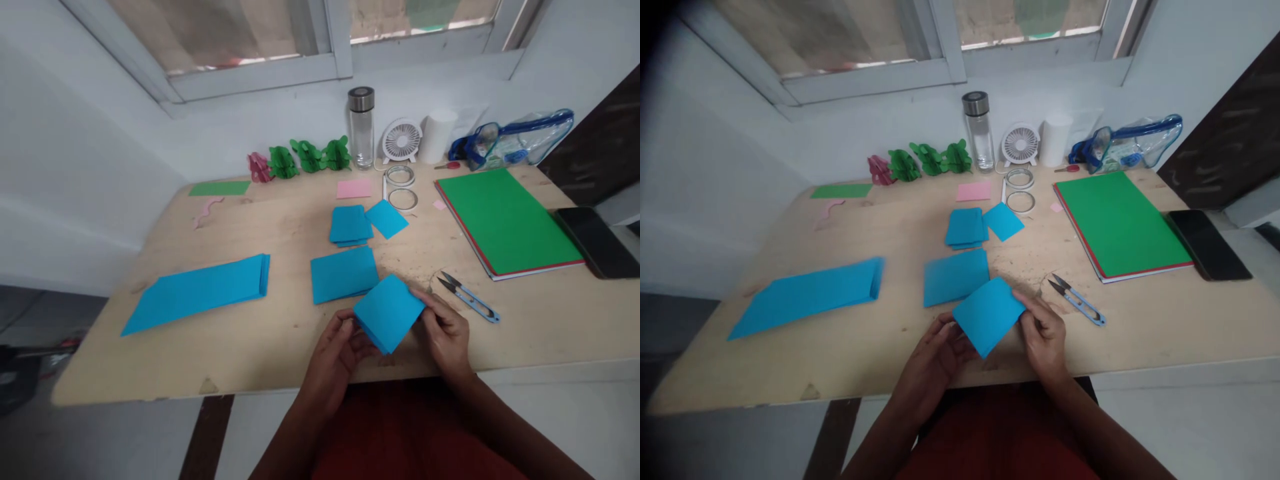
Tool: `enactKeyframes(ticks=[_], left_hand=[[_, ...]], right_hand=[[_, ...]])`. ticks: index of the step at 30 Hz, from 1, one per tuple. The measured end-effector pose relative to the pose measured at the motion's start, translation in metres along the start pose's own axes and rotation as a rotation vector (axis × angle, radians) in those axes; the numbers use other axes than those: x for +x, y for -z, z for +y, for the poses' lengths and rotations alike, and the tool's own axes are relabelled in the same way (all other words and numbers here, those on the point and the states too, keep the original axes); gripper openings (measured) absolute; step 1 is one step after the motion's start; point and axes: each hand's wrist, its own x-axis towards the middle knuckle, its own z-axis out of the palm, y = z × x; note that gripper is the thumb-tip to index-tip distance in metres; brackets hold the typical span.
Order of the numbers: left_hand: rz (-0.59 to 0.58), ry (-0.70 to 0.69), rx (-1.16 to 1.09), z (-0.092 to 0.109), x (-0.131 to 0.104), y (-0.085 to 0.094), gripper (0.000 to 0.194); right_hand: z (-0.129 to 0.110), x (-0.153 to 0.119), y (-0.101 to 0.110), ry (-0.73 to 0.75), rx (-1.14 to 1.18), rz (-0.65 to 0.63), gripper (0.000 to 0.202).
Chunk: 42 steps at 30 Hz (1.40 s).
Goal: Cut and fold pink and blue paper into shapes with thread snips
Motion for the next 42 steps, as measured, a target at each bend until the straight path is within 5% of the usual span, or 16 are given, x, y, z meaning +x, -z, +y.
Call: enactKeyframes(ticks=[4,8,10,13,16,20,28,42], left_hand=[[0.007,0.027,0.075,-0.004,-0.006,-0.003,0.028],[0.078,-0.135,0.352,-0.010,-0.010,0.002,0.032],[0.142,-0.317,0.600,-0.014,-0.012,0.007,0.032],[0.265,-0.779,1.062,-0.020,-0.013,0.014,0.038],[0.256,-1.200,1.426,-0.024,-0.012,0.016,0.048],[0.225,-1.445,1.555,-0.031,-0.010,0.015,0.048],[0.253,-1.611,1.560,-0.049,-0.011,0.028,0.044],[0.283,-1.600,1.544,-0.060,-0.003,0.022,0.042]], right_hand=[[0.000,0.000,-0.003,-0.012,0.022,0.022,0.032],[0.001,-0.001,-0.004,-0.100,0.037,0.041,0.029],[0.001,-0.001,-0.004,-0.147,0.057,0.035,0.029],[-0.002,-0.001,-0.004,-0.164,0.076,0.030,0.029],[-0.009,-0.001,-0.005,-0.181,0.077,0.044,0.028],[-0.016,-0.002,-0.006,-0.180,0.065,0.037,0.028],[-0.014,-0.006,-0.005,-0.191,0.082,0.052,0.032],[-0.023,-0.010,-0.006,-0.285,0.290,0.065,0.035]])
